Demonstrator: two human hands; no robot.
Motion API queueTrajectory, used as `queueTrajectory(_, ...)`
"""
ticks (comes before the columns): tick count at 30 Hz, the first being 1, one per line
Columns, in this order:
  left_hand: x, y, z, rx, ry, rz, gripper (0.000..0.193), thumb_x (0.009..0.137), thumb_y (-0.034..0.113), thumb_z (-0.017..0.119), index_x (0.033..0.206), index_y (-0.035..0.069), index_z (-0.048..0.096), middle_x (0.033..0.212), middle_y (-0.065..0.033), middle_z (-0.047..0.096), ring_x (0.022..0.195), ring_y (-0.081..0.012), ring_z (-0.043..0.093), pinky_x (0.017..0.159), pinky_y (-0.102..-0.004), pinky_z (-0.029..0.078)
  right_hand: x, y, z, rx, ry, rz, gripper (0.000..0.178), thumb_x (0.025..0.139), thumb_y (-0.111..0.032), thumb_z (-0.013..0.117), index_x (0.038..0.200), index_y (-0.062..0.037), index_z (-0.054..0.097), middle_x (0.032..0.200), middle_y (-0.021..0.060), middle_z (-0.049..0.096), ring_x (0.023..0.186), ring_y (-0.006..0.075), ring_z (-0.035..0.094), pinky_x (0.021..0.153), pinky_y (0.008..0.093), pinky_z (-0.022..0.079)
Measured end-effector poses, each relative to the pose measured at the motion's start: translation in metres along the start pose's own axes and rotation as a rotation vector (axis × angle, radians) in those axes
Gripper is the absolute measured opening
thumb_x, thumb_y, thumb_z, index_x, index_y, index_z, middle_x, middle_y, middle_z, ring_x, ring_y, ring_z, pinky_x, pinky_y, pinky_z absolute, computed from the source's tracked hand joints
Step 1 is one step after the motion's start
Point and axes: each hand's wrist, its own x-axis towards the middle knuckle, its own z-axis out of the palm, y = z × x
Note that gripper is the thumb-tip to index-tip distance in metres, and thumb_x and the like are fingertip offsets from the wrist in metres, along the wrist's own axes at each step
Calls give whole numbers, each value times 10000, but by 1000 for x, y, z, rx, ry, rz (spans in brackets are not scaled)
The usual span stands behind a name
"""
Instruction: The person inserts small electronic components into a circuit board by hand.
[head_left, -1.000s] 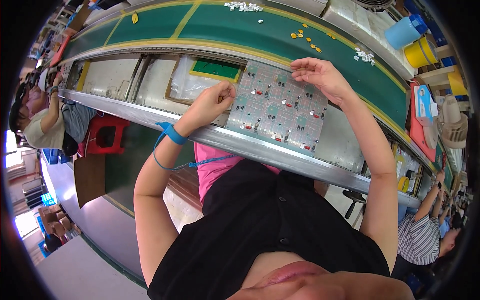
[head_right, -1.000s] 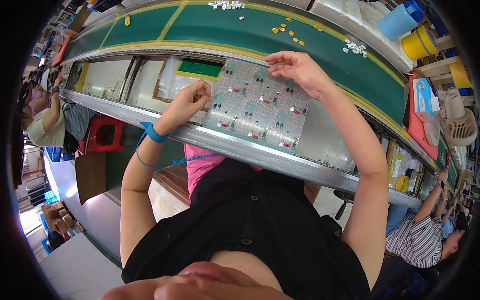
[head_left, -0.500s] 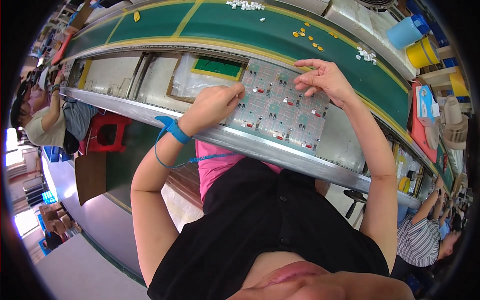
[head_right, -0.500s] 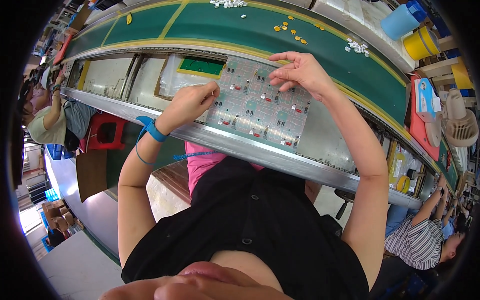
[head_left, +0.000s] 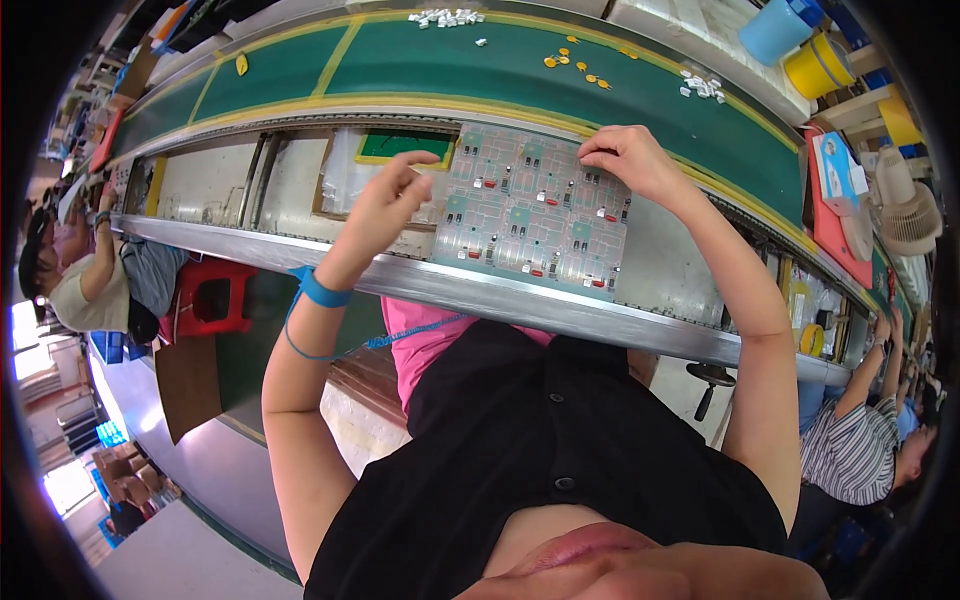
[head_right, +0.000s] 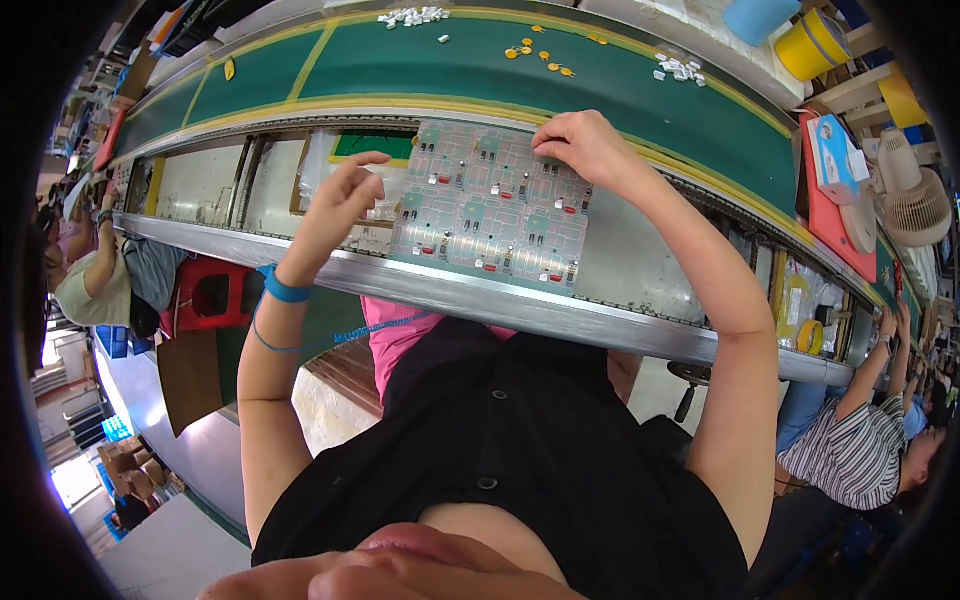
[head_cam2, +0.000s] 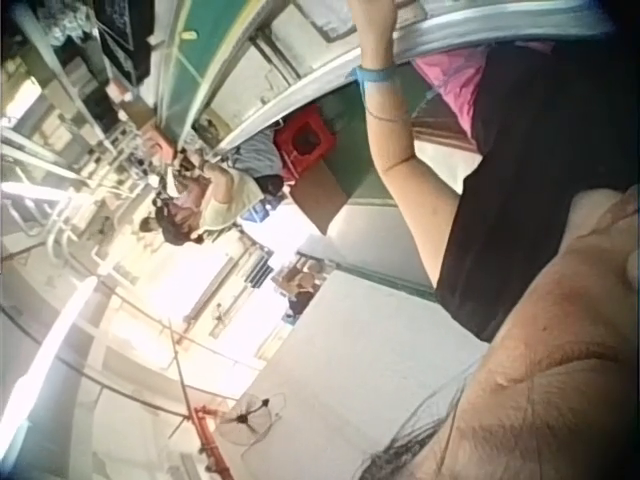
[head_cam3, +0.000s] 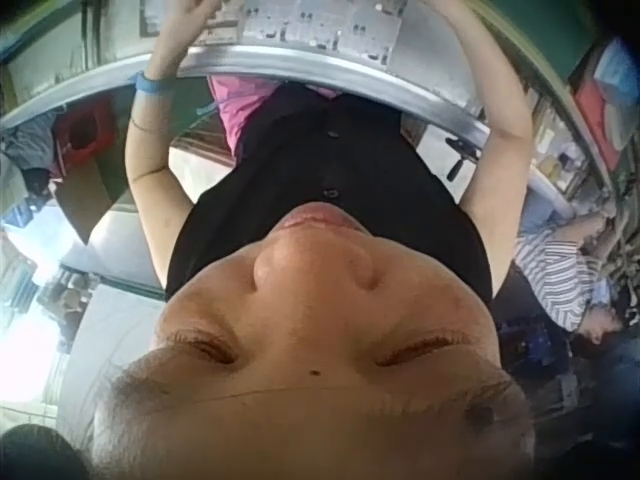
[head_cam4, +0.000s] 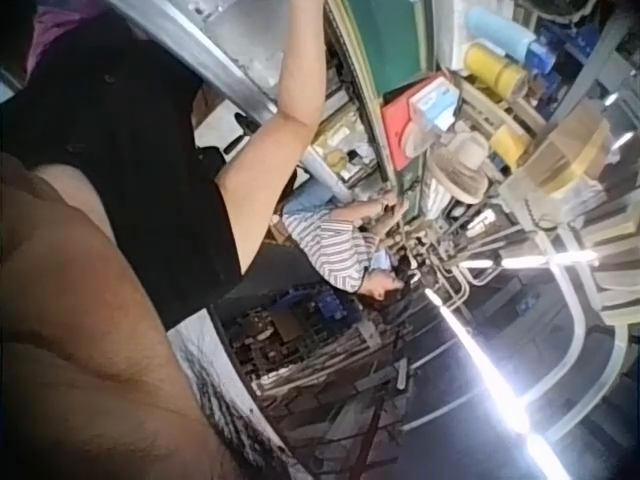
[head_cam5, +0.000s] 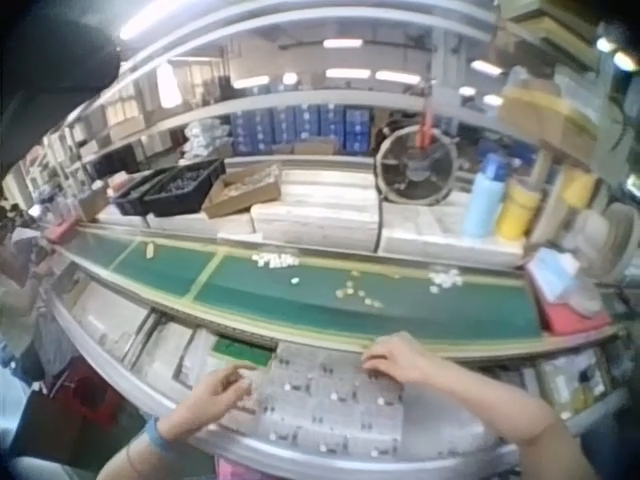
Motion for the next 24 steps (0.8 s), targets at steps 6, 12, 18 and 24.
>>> queueTrajectory(6, 2, 23, -6, -738, -5, -167, 368, 867, 25, 546, 1214, -20, 433, 1055, -144, 586, 934, -179, 601, 746, -258, 511, -1, 16, 6, -3, -69, -97, 131, 784, -123, 607, 861, -40, 671, 836, 83, 640, 781, 258, 602, 708, 343, 479)
queueTrajectory(12, 5, 33, 0, -741, -71, -259, 420, 856, 37, 580, 1238, -20, 417, 1091, -186, 601, 965, -203, 624, 754, -252, 550, 0, 18, 7, -86, -20, -230, 85, 765, -76, 631, 830, -47, 677, 810, 53, 630, 842, 209, 570, 734, 313, 461)
queueTrajectory(18, 8, 36, 7, -655, -113, -340, 247, 858, 99, 600, 1072, -22, 582, 956, -127, 656, 820, -163, 655, 702, -241, 543, 2, 28, 7, -31, -14, -293, 77, 754, -61, 641, 822, -52, 676, 820, 32, 639, 819, 200, 561, 725, 310, 461)
queueTrajectory(24, 9, 35, 13, -602, -128, -269, 207, 882, 139, 578, 1031, 3, 627, 811, -60, 654, 684, -101, 604, 638, -220, 497, 8, 31, -3, -32, -117, -384, 79, 740, -42, 638, 805, -69, 675, 832, 9, 654, 792, 186, 552, 705, 296, 461)
